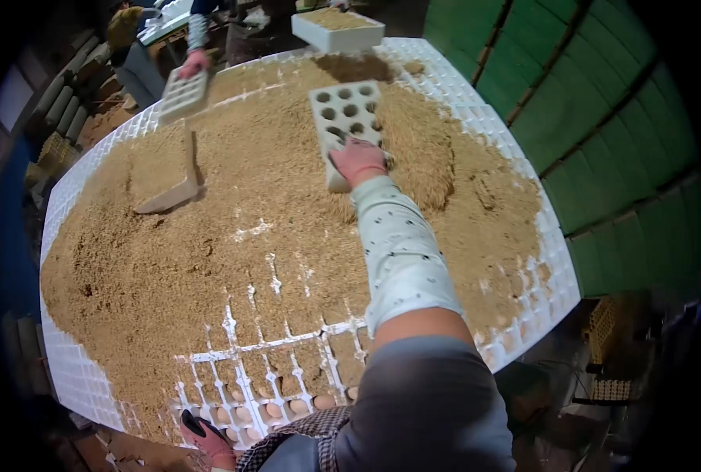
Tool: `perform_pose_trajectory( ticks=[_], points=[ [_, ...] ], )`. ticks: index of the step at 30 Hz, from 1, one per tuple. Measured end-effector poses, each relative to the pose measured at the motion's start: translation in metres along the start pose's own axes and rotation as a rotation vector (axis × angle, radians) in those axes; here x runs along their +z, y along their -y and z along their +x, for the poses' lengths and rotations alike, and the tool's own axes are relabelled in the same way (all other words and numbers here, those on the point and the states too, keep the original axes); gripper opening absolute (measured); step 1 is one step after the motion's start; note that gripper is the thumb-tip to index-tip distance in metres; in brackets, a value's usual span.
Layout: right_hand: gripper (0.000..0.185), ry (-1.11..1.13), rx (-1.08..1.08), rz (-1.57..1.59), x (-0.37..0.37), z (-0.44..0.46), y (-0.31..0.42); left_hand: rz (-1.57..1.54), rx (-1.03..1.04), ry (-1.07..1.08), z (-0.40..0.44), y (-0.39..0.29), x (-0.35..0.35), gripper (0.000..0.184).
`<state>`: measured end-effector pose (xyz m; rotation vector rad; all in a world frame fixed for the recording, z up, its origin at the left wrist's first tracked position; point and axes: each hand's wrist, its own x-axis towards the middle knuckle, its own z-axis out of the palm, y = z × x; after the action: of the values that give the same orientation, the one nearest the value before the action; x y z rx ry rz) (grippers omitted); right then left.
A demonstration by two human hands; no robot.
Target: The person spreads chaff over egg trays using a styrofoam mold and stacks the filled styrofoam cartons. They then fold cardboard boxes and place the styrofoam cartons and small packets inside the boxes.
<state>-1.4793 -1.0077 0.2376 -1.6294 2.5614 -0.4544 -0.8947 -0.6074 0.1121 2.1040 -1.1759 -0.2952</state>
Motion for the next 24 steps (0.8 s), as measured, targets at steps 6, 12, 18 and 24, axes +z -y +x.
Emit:
perform_pose_trajectory(
  ticks=[6, 12, 18, 24],
  points=[
    [0.036, 0.109, -0.174, -0.232, -0.068, -0.064, -0.006, 0.224, 0.037, -0.008, 0.009, -0.021, -0.001, 0.046],
    [0.049, 0.107, -0.883, -0.031, 0.021, -0.277, 0.164, 0.048, 0.078, -0.013, 0.009, -0.015, -0.001, 0.046],
    [0.059, 0.289, -0.141, -0.018, -0.040, -0.208, 0.010, 0.113, 0.075, -0.057, 0.005, -0.013, 0.000, 0.053],
    [0.065, 0.166, 0.300, 0.115, -0.105, -0.175, -0.148, 0.016, 0.005, -0.045, 0.004, -0.024, 0.001, 0.047]
  ],
)
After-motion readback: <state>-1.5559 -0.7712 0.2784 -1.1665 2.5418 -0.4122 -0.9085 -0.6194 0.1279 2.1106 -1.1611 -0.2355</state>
